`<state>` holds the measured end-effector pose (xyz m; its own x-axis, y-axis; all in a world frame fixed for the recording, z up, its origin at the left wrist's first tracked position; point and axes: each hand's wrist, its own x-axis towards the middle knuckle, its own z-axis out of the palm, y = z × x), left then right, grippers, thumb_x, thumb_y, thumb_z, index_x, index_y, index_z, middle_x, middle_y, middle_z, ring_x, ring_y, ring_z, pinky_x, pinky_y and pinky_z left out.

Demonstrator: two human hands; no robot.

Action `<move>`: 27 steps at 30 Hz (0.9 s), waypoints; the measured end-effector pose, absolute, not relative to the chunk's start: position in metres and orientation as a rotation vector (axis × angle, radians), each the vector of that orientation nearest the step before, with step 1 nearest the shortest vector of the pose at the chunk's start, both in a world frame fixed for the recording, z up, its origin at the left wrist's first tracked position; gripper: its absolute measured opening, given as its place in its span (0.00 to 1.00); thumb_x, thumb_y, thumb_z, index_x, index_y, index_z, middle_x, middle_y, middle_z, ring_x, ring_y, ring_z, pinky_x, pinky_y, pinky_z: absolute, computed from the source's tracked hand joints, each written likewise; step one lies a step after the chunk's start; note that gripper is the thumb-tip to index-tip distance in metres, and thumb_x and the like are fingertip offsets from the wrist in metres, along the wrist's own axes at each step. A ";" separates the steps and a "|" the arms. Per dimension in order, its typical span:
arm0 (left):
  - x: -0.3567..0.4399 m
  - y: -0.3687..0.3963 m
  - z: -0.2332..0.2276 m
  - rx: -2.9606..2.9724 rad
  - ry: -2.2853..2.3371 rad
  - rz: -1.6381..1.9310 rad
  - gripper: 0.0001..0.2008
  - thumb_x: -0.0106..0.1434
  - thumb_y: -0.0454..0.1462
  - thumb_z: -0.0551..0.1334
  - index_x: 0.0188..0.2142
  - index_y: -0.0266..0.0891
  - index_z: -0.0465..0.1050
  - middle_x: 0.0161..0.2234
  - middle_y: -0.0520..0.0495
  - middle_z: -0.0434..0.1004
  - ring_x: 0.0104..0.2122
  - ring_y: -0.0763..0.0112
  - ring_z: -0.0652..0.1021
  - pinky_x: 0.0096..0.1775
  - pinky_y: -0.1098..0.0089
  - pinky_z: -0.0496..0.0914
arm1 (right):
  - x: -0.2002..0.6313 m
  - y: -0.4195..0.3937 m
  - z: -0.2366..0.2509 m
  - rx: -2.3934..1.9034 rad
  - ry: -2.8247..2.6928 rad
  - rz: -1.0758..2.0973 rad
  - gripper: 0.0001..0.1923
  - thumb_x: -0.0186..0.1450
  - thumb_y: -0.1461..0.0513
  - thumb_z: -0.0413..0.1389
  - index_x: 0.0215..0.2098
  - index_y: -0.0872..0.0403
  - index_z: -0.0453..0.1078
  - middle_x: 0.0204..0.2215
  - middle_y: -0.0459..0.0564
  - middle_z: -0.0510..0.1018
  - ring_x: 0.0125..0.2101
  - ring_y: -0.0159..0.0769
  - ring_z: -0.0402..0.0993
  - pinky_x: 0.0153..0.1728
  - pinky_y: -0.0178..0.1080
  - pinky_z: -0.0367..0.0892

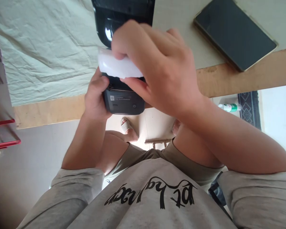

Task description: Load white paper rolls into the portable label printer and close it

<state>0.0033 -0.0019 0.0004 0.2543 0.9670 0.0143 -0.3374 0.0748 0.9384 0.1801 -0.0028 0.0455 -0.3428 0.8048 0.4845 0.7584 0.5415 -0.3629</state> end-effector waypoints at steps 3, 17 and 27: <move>0.003 -0.003 0.001 1.023 0.800 1.134 0.17 0.53 0.41 0.57 0.44 0.46 0.63 0.40 0.48 0.71 0.51 0.59 0.68 0.45 0.63 0.68 | 0.172 -0.002 0.045 -1.295 -2.255 -0.108 0.09 0.58 0.59 0.47 0.37 0.52 0.59 0.38 0.39 0.71 0.40 0.32 0.70 0.36 0.36 0.60; 0.000 -0.002 0.004 1.091 0.802 1.128 0.17 0.52 0.50 0.56 0.38 0.45 0.66 0.39 0.49 0.72 0.54 0.58 0.65 0.51 0.64 0.65 | 0.168 -0.005 0.041 -1.175 -2.344 -0.253 0.10 0.60 0.55 0.45 0.28 0.50 0.64 0.27 0.41 0.70 0.33 0.29 0.62 0.33 0.36 0.47; -0.003 0.005 -0.009 1.295 0.739 1.104 0.36 0.42 0.41 0.64 0.52 0.52 0.54 0.52 0.52 0.62 0.54 0.60 0.66 0.53 0.62 0.63 | 0.190 -0.002 0.046 -1.136 -2.043 -0.018 0.11 0.58 0.56 0.46 0.30 0.57 0.63 0.29 0.46 0.69 0.33 0.27 0.65 0.35 0.34 0.59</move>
<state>-0.0032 0.0046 -0.0091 0.3431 0.9274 0.1491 -0.2150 -0.0770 0.9736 0.1904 -0.0020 0.0463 -0.2937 0.7135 0.6362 0.7248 0.6001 -0.3384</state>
